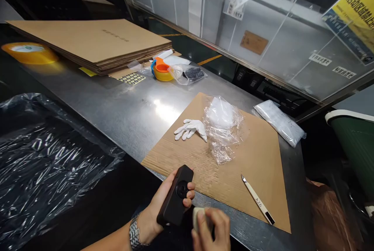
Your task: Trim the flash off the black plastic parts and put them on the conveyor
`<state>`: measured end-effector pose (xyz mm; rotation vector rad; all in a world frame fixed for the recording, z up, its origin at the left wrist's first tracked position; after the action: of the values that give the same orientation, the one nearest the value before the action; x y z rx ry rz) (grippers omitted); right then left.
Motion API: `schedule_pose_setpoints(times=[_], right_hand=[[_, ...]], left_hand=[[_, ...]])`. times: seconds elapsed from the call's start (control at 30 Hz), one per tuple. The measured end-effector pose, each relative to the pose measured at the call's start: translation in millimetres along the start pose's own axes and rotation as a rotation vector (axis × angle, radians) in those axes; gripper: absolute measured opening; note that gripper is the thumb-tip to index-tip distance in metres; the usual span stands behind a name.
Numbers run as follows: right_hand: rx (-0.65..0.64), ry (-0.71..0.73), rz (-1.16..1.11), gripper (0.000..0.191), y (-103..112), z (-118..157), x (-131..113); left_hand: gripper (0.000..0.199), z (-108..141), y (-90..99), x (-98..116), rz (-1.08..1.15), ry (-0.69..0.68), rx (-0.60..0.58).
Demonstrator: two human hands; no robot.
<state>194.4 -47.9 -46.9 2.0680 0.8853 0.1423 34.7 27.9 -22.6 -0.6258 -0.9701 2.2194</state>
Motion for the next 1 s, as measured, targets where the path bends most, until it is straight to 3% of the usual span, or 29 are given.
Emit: schedule_pose_setpoints(times=[0.1, 0.2, 0.3, 0.4, 0.47, 0.57, 0.67, 0.83, 0.9, 1.0], right_hand=[[-0.067, -0.082, 0.040, 0.045, -0.9, -9.0, 39.3], [-0.118, -0.171, 0.132, 0.037, -9.4, -20.2, 73.5], [-0.165, -0.212, 0.176, 0.032, -18.9, -26.5, 96.5], [-0.191, -0.261, 0.223, 0.034, -14.6, -21.6, 112.2], [-0.189, -0.319, 0.281, 0.039, -1.8, -11.5, 121.7], [-0.215, -0.420, 0.362, 0.048, 21.4, 8.2, 135.4], [-0.254, -0.494, 0.381, 0.057, 34.8, 24.1, 145.1], [-0.200, -0.632, 0.362, 0.060, 39.3, 27.9, 138.0], [-0.173, -0.693, 0.318, 0.055, 41.5, 21.2, 117.5], [-0.186, -0.799, 0.009, 0.040, 41.5, 5.0, 65.3]], left_hand=[[0.037, 3.8, -3.9, -1.7, -0.080, -0.078, 0.059], [0.011, 7.8, -7.0, -10.0, -0.175, -0.187, 0.075], [0.023, 10.9, -5.3, -13.3, -0.274, -0.229, 0.105], [0.016, 13.6, -0.8, -9.8, -0.279, -0.186, 0.146], [0.016, 16.3, 0.6, -7.1, -0.256, -0.195, 0.123], [0.019, 20.4, -1.4, -7.1, -0.254, -0.216, -0.007], [0.023, 21.7, -4.8, -10.6, -0.259, -0.143, -0.126], [0.043, 20.0, -5.0, -12.3, -0.236, -0.060, -0.177], [0.053, 20.0, -3.8, -10.9, -0.295, -0.056, -0.129], [0.055, 20.5, -4.3, -6.2, -0.361, -0.221, -0.073]])
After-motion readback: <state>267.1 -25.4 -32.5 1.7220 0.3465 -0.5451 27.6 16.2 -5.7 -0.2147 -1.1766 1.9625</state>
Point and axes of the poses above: each hand's wrist, its own z-axis away from the middle knuckle, its own y-axis out of the back of the hand, x = y × z, the point moved 1 cm from there along -z, towards the middle knuckle, and after that the axes turned 7 degrees about y, right-handed, at the moved point
